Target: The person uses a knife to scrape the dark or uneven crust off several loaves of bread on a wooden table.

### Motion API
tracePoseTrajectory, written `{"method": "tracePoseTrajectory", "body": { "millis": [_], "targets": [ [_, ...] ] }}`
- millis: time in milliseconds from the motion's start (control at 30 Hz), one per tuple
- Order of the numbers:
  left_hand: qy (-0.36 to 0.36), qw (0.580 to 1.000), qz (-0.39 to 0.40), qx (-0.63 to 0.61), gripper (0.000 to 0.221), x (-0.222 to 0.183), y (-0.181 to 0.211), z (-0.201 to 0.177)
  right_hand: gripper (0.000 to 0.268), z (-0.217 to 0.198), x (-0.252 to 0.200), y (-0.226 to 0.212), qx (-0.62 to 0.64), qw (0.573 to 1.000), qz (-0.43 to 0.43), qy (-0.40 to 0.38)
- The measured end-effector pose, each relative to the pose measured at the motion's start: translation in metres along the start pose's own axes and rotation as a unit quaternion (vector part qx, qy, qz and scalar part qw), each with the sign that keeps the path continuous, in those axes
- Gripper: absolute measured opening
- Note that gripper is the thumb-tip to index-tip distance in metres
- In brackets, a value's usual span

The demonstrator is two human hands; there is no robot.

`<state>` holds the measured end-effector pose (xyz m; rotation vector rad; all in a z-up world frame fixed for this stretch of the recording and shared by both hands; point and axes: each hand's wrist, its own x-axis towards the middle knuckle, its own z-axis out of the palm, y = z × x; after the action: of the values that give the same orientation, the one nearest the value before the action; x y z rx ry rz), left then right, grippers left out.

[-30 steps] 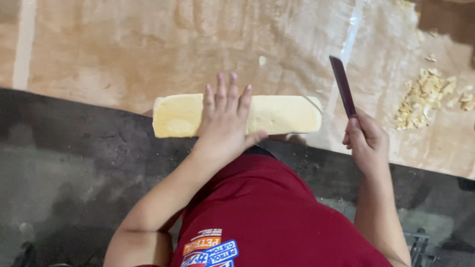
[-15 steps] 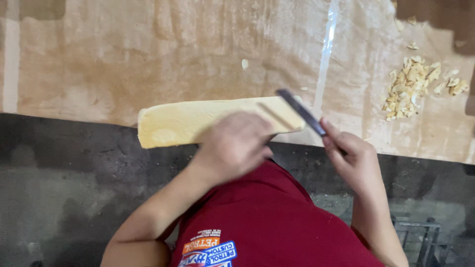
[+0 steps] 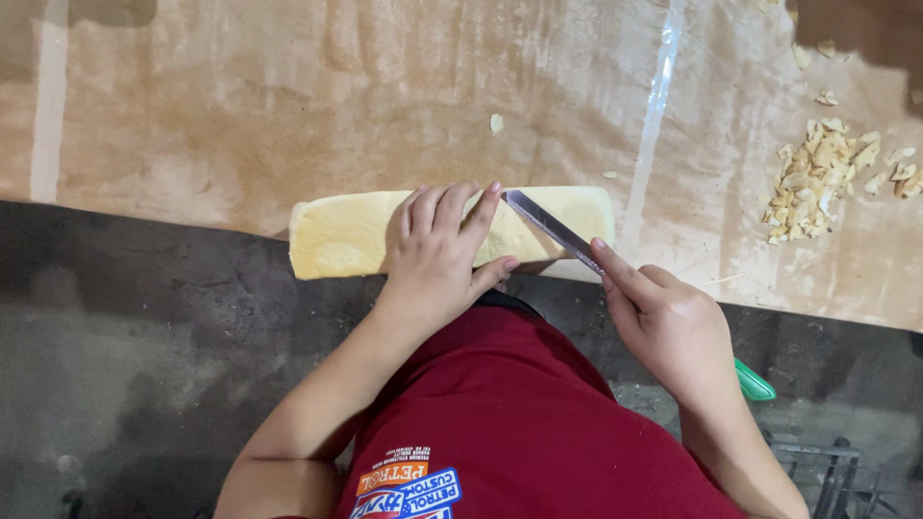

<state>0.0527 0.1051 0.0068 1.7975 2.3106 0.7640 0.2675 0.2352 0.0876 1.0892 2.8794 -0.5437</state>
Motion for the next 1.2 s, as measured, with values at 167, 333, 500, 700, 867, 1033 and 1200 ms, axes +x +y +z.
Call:
{"method": "tracePoseTrajectory", "body": {
  "millis": [167, 333, 500, 700, 867, 1033, 1200],
  "targets": [
    [0.092, 0.967, -0.067, -0.227, 0.022, -0.013, -0.021, 0.010, 0.044, 0.011, -0.016, 0.040, 0.275, 0.960, -0.017, -0.045],
    [0.191, 0.968, -0.097, -0.133, 0.034, -0.091, -0.083, -0.048, 0.079, 0.046, -0.008, 0.090, 0.375, 0.925, 0.054, -0.019],
    [0.054, 0.930, -0.261, -0.253, 0.098, -0.089, -0.118, -0.027, 0.092, 0.104, 0.031, 0.086, 0.332, 0.938, 0.100, -0.029],
    [-0.039, 0.907, -0.318, -0.274, 0.129, -0.074, -0.148, -0.016, 0.047, 0.119, 0.070, 0.115, 0.433, 0.871, 0.231, 0.021],
    [-0.008, 0.971, -0.125, -0.202, 0.150, -0.080, -0.162, 0.006, 0.048, 0.146, 0.075, 0.106, 0.442, 0.887, 0.133, 0.027],
    [-0.094, 0.886, -0.368, -0.266, 0.116, -0.055, -0.156, -0.027, 0.046, 0.100, 0.070, 0.099, 0.434, 0.874, 0.213, 0.049],
    [-0.074, 0.959, -0.231, -0.145, 0.117, -0.045, -0.152, -0.034, 0.044, 0.096, 0.077, 0.085, 0.445, 0.871, 0.198, 0.065]
  ]
}}
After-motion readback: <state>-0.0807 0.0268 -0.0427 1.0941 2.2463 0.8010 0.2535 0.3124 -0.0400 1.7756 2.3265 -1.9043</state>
